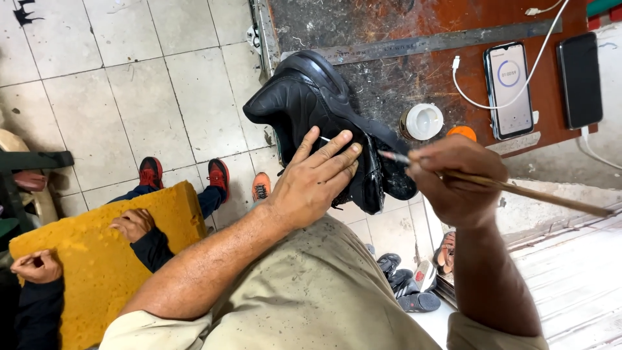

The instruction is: Applying white dye or glue to the seams of a black sneaker using a small brush

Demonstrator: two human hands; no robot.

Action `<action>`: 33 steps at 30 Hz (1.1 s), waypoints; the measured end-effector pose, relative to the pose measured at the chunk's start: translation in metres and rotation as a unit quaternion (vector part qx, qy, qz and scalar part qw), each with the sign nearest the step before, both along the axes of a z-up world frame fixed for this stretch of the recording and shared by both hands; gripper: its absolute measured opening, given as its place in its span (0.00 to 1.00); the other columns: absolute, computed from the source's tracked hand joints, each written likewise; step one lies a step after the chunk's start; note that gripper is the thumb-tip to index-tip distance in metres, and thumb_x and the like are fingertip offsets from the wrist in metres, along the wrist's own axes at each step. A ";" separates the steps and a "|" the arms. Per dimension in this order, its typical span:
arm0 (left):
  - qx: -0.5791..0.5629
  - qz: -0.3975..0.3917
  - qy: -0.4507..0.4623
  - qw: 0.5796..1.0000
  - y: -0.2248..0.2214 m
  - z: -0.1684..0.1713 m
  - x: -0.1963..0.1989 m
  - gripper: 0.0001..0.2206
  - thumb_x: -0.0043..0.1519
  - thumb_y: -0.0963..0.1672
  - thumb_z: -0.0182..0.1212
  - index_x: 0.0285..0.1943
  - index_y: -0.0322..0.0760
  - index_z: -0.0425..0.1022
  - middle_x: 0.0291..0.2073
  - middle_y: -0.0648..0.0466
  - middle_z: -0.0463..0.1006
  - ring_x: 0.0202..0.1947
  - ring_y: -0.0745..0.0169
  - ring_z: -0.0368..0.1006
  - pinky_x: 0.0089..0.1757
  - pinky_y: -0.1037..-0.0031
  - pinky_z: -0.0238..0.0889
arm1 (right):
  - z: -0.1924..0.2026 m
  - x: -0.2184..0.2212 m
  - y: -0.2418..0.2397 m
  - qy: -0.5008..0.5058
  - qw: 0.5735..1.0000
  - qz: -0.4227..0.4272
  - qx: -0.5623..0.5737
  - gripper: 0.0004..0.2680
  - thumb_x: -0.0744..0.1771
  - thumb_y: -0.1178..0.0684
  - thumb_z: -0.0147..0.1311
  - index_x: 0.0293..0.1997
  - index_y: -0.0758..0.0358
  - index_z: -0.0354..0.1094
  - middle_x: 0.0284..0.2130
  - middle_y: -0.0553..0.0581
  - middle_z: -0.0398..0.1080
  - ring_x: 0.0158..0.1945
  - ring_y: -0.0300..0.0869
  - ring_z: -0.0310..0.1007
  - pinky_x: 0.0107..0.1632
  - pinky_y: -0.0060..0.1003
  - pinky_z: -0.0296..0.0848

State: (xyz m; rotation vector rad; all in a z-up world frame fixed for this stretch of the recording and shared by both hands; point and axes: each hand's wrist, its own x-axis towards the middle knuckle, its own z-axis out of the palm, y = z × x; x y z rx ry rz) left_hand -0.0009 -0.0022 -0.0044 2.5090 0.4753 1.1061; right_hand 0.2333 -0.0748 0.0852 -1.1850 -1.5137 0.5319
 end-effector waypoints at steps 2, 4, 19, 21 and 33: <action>0.000 -0.004 0.004 1.000 0.001 0.000 0.001 0.11 0.71 0.40 0.50 0.52 0.33 0.80 0.59 0.46 0.80 0.69 0.47 0.67 0.68 0.41 0.46 | 0.002 -0.015 0.002 -0.038 0.999 -0.026 0.019 0.04 0.61 0.72 0.64 0.31 0.74 0.74 0.29 0.69 0.75 0.27 0.46 0.78 0.25 0.32 0.69; -0.001 -0.001 0.008 1.000 0.001 0.001 0.002 0.10 0.71 0.41 0.51 0.52 0.33 0.80 0.58 0.46 0.80 0.69 0.46 0.67 0.67 0.41 0.46 | 0.001 -0.025 0.005 -0.076 0.995 -0.044 0.037 0.04 0.61 0.74 0.64 0.31 0.77 0.75 0.27 0.68 0.75 0.26 0.51 0.79 0.24 0.33 0.70; 0.003 0.038 -0.012 0.999 -0.003 0.008 0.030 0.08 0.67 0.41 0.57 0.47 0.31 0.79 0.50 0.41 0.81 0.64 0.42 0.71 0.65 0.36 0.49 | 0.001 -0.025 0.033 -0.192 0.977 -0.024 0.086 0.02 0.63 0.70 0.67 0.32 0.74 0.80 0.29 0.71 0.76 0.22 0.54 0.73 0.23 0.42 0.67; -0.004 0.031 -0.011 0.999 -0.003 0.007 0.030 0.07 0.66 0.41 0.58 0.46 0.31 0.78 0.50 0.40 0.81 0.64 0.41 0.71 0.65 0.35 0.50 | 0.003 -0.029 0.041 -0.210 0.973 -0.016 0.097 0.03 0.63 0.73 0.65 0.34 0.77 0.80 0.29 0.73 0.75 0.23 0.53 0.73 0.22 0.41 0.65; -0.032 0.022 -0.015 0.999 -0.002 0.001 0.037 0.08 0.62 0.42 0.61 0.45 0.30 0.79 0.50 0.39 0.81 0.63 0.40 0.71 0.64 0.34 0.51 | 0.016 -0.014 0.021 -0.221 0.973 -0.013 0.068 0.04 0.61 0.75 0.66 0.33 0.80 0.77 0.20 0.73 0.69 0.16 0.58 0.68 0.18 0.39 0.63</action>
